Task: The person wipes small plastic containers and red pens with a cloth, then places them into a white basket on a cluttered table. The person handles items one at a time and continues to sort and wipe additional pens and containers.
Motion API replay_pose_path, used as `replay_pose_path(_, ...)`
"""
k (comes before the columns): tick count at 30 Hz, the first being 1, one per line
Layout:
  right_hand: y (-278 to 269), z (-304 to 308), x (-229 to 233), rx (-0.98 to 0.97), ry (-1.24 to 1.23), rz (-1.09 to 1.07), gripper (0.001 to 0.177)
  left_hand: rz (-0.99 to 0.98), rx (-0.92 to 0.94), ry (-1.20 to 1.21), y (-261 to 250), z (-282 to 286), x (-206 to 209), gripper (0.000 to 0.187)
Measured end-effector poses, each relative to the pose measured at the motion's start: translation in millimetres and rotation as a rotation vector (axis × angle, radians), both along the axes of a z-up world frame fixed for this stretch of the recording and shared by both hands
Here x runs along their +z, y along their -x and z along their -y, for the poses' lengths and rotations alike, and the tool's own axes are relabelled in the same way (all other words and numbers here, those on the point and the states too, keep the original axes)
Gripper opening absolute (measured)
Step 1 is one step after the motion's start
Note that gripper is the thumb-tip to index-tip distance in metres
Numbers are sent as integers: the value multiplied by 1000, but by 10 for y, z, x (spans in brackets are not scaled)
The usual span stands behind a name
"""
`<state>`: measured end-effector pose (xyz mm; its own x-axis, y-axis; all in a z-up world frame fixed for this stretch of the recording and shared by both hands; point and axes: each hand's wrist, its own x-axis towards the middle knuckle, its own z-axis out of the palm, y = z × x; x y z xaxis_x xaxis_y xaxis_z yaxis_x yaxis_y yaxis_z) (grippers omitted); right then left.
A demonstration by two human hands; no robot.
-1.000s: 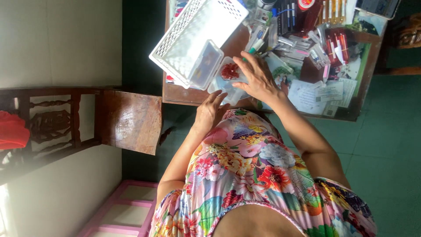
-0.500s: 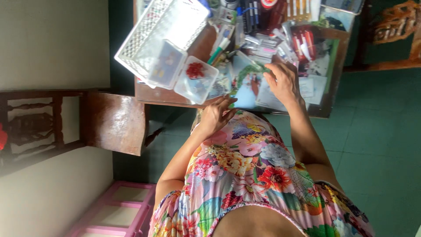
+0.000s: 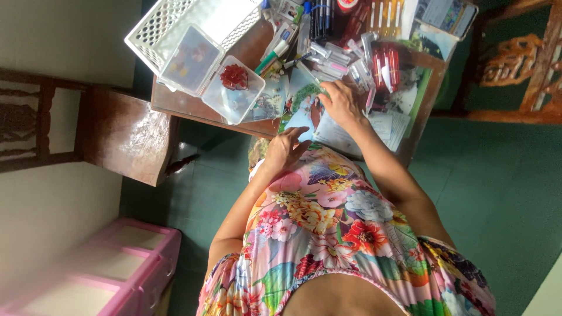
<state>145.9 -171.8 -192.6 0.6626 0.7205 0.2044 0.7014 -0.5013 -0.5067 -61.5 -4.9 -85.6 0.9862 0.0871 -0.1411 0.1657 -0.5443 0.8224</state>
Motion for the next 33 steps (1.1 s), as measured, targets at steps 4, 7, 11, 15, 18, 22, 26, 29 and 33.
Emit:
replay_pose_path(4,-198,-314,-53,-6,46,88,24,33,54,-34,-71,-8,-13,39)
replay_pose_path(7,-339,-631,154,32,57,183,25,15,45,-26,-196,-39,96,39)
replay_pose_path(11,-499,-912,24,83,83,188,28,17,69,-26,-339,-17,141,38)
replay_pose_path(15,-542,-952,-146,112,87,200,9,3,74,65,-384,30,29,37)
replay_pose_path(18,-465,-818,-210,114,63,287,13,-15,145,168,-369,9,-430,40)
replay_pose_path(22,-167,-609,164,77,3,104,13,-81,231,351,-488,-43,-334,46)
replay_pose_path(26,277,-392,426,76,-199,-203,8,-170,440,814,-570,3,-297,66)
replay_pose_path(29,512,-328,669,44,-254,-337,7,-164,555,1018,-438,113,-1170,44)
replay_pose_path(33,486,-85,412,-18,-293,-339,4,-194,641,1138,-473,93,-731,30)
